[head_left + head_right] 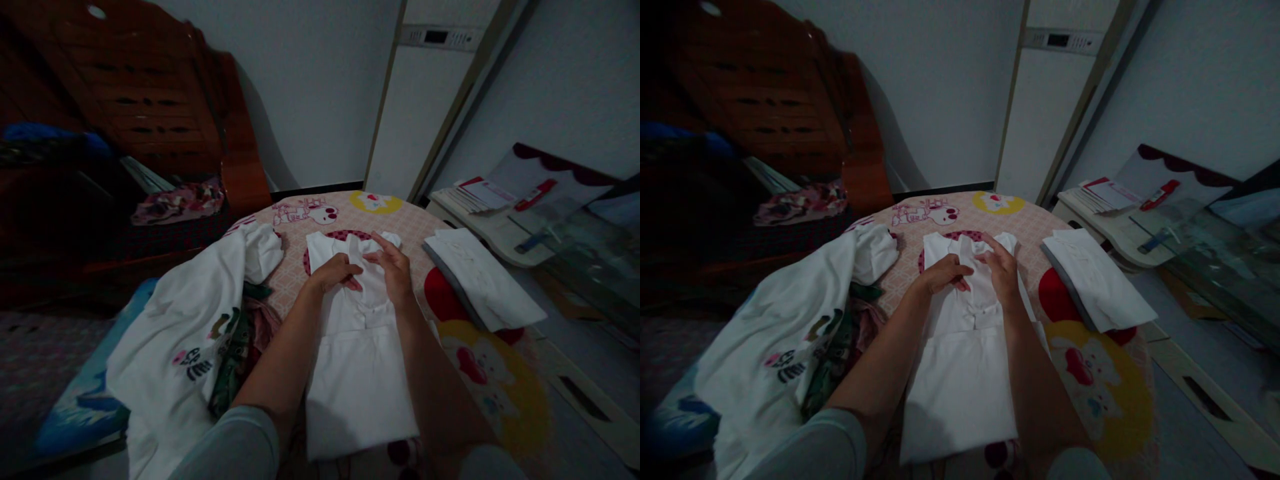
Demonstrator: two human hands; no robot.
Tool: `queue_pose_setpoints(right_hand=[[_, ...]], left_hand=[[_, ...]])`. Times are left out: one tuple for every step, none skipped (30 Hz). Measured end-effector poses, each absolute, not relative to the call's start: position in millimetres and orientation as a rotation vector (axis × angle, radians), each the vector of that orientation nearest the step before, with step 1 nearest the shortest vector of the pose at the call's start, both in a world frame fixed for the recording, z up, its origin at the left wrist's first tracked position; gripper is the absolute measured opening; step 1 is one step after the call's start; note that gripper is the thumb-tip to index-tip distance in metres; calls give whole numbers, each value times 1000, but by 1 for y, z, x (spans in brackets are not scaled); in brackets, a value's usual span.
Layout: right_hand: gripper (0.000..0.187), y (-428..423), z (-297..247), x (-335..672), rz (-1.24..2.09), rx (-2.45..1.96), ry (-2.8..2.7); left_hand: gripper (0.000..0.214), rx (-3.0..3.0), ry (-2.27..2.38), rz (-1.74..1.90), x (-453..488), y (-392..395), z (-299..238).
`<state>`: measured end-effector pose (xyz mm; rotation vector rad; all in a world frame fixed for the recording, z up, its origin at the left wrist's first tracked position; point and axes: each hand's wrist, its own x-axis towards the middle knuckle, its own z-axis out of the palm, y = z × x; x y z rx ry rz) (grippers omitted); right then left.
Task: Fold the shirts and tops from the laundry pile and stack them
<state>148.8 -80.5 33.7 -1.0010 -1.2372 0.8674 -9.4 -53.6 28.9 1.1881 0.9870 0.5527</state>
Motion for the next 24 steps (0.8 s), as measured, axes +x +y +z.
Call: queue_pose_setpoints(right_hand=[[46,-79,31,150,845,-1024,-1178],[43,-77,28,151,804,-1057,-1098],[39,-75,25,154,755,-1096,-1000],[36,-72,22,157,703,-1136,-894],[32,-70,19,161,656,-1173,-794],[30,-69,18,165,614,-1205,-708],[27,-68,19,170,574,-1226,-644],[26,-68,21,174,534,-1235,-604],[25,-68,25,178,490,-1234,-585],[25,-70,31,182,440,-1223,-584],[25,-72,38,185,385,-1205,-595],[25,-74,45,187,332,-1187,-612],[25,-76,52,190,288,-1170,-628],[26,-78,58,192,254,-1158,-639],[26,-78,64,194,235,-1153,-644],[25,-77,67,196,229,-1154,-642],[25,-74,69,198,232,-1162,-638],[24,-70,69,200,241,-1175,-634],[24,-64,67,202,251,-1197,-639],[25,-56,64,205,263,-1229,-657],[26,-48,61,207,276,-1271,-692],[28,-39,57,210,294,-1321,-748],[32,-31,54,213,318,-1375,-822],[36,-23,50,216,353,-1429,-918]], left_hand=[[23,1203,1010,506,-13,-52,28],[24,1219,1038,477,-17,-50,26],[25,1223,1067,484,-19,-48,24],[25,1206,1090,530,-20,-47,21],[25,1168,1108,607,-19,-45,19],[25,1115,1124,693,-17,-44,17],[24,1058,1144,767,-15,-43,16],[23,1010,1172,821,-12,-42,14],[23,978,1208,853,-9,-42,13],[22,968,1242,867,-8,-41,12],[21,973,1271,871,-6,-41,11],[21,983,1288,874,-6,-41,10],[21,991,1291,877,-6,-41,10],[21,995,1284,881,-7,-41,9],[21,994,1266,885,-7,-41,9],[21,993,1248,890,-8,-41,9],[21,994,1238,896,-8,-41,9],[21,1000,1238,900,-8,-42,8],[22,1011,1249,901,-8,-42,8],[24,1024,1264,902,-8,-42,8],[25,1033,1278,901,-8,-42,8],[27,1034,1285,900,-8,-42,9],[29,1029,1283,896,-8,-42,10],[30,1025,1271,888,-9,-43,11]])
